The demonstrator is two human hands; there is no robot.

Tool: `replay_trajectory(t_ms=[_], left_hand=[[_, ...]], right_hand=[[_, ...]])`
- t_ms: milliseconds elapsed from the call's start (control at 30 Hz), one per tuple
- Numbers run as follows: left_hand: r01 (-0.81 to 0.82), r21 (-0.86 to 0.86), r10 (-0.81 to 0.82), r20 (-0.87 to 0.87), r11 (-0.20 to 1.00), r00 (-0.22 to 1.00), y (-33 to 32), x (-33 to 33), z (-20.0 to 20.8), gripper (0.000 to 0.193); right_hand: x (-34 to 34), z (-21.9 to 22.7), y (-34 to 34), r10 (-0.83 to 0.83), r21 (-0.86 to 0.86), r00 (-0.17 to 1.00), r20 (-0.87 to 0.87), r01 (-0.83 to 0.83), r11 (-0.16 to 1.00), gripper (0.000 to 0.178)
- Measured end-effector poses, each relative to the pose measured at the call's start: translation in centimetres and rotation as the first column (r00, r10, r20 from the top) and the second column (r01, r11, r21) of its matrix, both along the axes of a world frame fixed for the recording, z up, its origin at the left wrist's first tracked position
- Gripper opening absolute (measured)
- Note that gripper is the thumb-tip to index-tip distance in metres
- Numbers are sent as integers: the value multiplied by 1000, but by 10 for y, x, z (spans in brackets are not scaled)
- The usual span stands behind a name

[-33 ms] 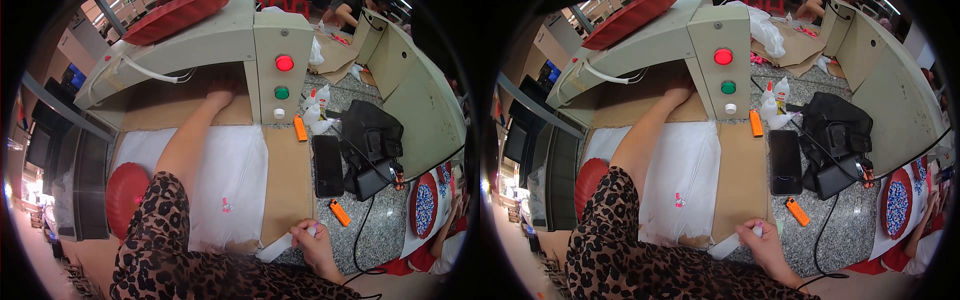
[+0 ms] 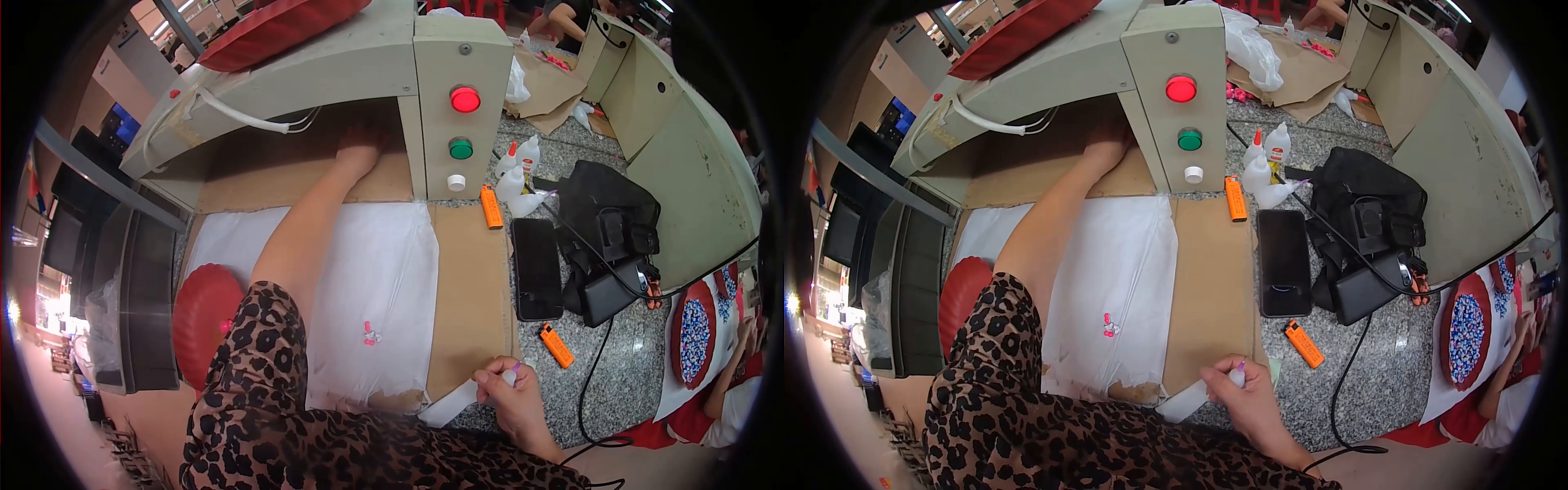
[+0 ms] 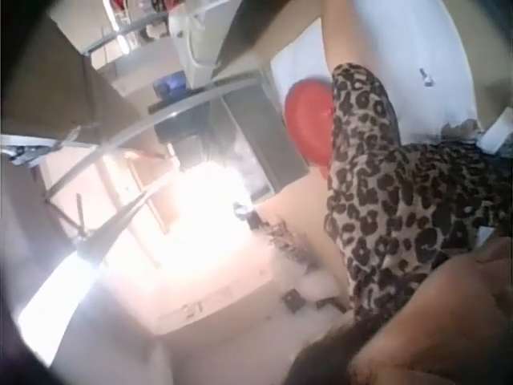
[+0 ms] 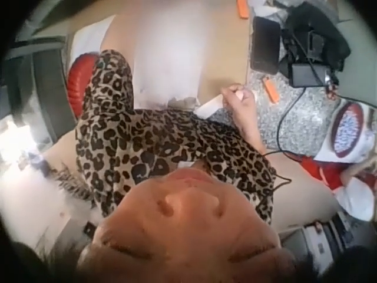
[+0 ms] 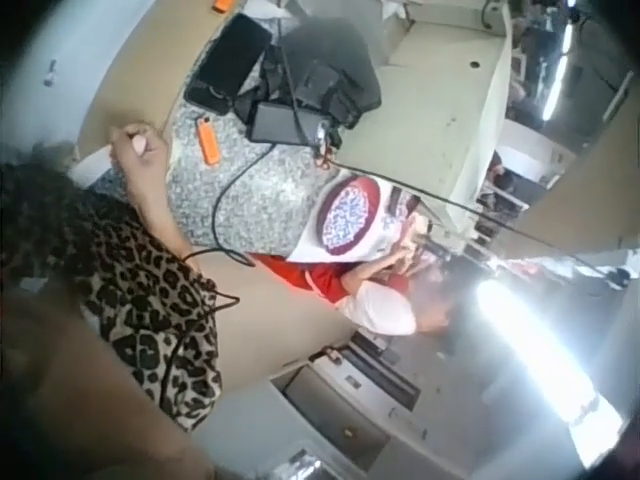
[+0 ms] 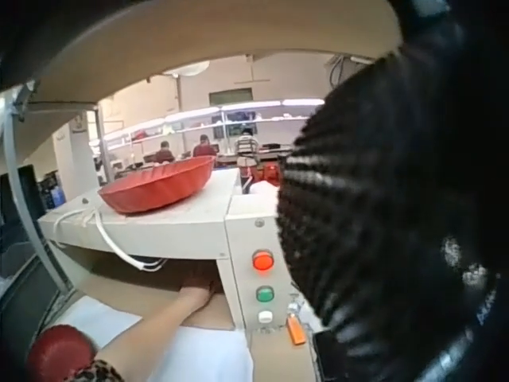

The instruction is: The person applies glue to small plastic pieces using a squeeze bottle, attaches components to them by hand, and places the assembled figurines onto a tray.

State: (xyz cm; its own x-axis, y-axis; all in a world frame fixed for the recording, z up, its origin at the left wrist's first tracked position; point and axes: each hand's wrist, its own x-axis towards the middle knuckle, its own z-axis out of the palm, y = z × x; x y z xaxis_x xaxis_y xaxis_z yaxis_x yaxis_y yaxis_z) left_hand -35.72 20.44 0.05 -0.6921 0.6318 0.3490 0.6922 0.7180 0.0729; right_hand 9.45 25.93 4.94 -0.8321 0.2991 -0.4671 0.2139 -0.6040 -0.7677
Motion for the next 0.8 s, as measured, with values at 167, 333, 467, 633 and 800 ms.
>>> replay_trajectory(t_ms=[167, 333, 467, 633, 800], left_hand=[[6, 24, -6, -11, 1000, 1000, -43, 60, 27, 29], [92, -1, -89, 227, 996, 970, -106, 169, 47, 23], [134, 0, -130, 222, 991, 966, -165, 254, 37, 22], [116, 80, -125, 117, 990, 985, -190, 307, 21, 26], [78, 415, -105, 43, 907, 994, -199, 310, 32, 29]], right_hand=[[-2, 1, -2, 38, -3, 998, -59, -38, 999, 7], [-4, -5, -7, 42, 30, 994, -100, -39, 999, 8], [-7, -2, -15, 70, 124, 990, -122, -55, 991, 9], [-15, -12, -25, 67, 215, 986, -150, -34, 976, 11], [-10, -2, -38, 57, 354, 988, -144, -3, 935, 26]])
